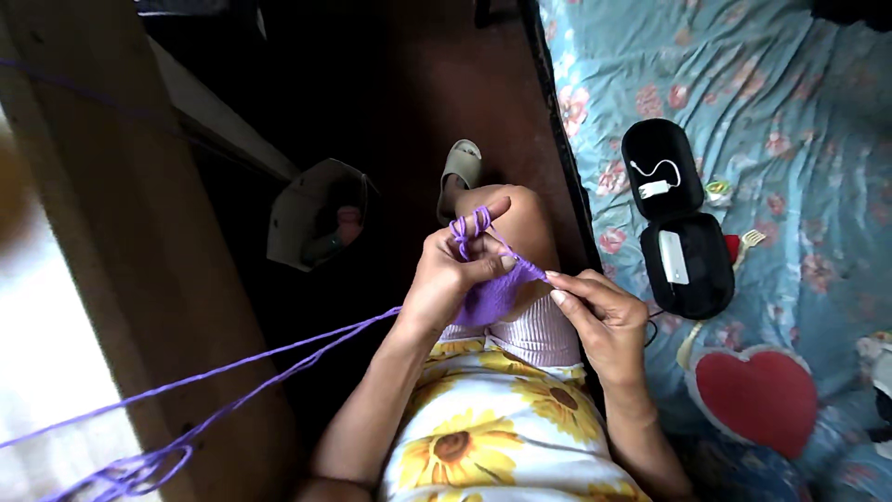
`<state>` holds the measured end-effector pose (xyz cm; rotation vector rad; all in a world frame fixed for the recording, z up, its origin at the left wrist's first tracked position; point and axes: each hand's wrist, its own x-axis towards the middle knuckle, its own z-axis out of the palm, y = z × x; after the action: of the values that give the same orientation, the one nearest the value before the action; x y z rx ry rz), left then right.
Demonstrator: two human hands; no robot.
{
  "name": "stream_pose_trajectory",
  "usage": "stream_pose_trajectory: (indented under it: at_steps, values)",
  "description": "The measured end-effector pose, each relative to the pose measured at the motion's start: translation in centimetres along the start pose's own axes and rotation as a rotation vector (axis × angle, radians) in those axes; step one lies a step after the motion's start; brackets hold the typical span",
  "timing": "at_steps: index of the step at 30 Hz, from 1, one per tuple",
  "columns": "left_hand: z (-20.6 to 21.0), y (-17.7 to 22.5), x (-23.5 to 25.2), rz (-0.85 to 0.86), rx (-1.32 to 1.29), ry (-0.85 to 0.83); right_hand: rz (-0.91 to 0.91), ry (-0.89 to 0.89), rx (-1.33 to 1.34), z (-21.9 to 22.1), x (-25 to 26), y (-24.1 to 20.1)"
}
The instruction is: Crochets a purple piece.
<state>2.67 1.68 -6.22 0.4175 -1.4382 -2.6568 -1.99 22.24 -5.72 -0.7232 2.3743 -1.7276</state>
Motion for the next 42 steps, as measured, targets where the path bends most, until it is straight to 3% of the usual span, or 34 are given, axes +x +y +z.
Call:
stream_pose_trajectory:
  at_steps: [7, 10, 13, 15, 17, 19, 20, 24, 30, 32, 38, 40, 42]
  values:
    - [1.3, -0.4, -0.4, 0.079, -0.036, 0.095, 0.278, 0.0, 0.488, 0.8, 0.1, -0.3]
    - [1.9, -1.3, -0.6, 0.209, 0.086, 0.119, 0.026, 0.043, 0.091, 1.0, 0.1, -0.7]
    - [2.2, -2.9, -0.5, 0.529, 0.334, 0.144, -0.23, 0.103, -0.383, 1.3, 0.5, -1.1]
    - [2.1, -3.9, -0.3, 0.723, 0.438, 0.145, -0.209, 0.103, -0.399, 1.4, 0.7, -1.6]
    - [2.2, -4.1, -0.3, 0.81, 0.434, 0.149, -0.031, 0.049, -0.08, 1.1, 1.1, -1.8]
    - [2.6, -3.7, -0.6, 0.742, 0.302, 0.159, 0.176, 0.021, 0.325, 0.9, 1.4, -1.4]
    - [2.8, -3.4, -0.7, 0.659, 0.209, 0.178, 0.213, 0.03, 0.404, 1.1, 1.4, -1.1]
    - [2.1, -2.4, -0.6, 0.39, 0.022, 0.205, 0.002, 0.143, 0.099, 1.9, 0.3, -0.4]
    - [1.5, -1.7, -0.4, 0.326, 0.088, 0.131, -0.051, 0.067, 0.028, 0.6, 0.8, -0.1]
    - [1.5, -1.6, -0.5, 0.358, 0.19, 0.114, -0.071, 0.048, -0.021, 0.4, 0.9, -0.1]
    - [1.5, -3.1, -0.2, 0.74, 0.607, 0.1, -0.128, 0.039, -0.253, 0.5, 1.2, -1.0]
    - [1.5, -3.8, 0.0, 0.833, 0.673, 0.125, -0.043, 0.01, -0.195, 0.8, 1.5, -1.4]
    - [1.6, -4.2, 0.1, 0.89, 0.645, 0.136, 0.128, -0.052, 0.087, 0.7, 1.9, -1.6]
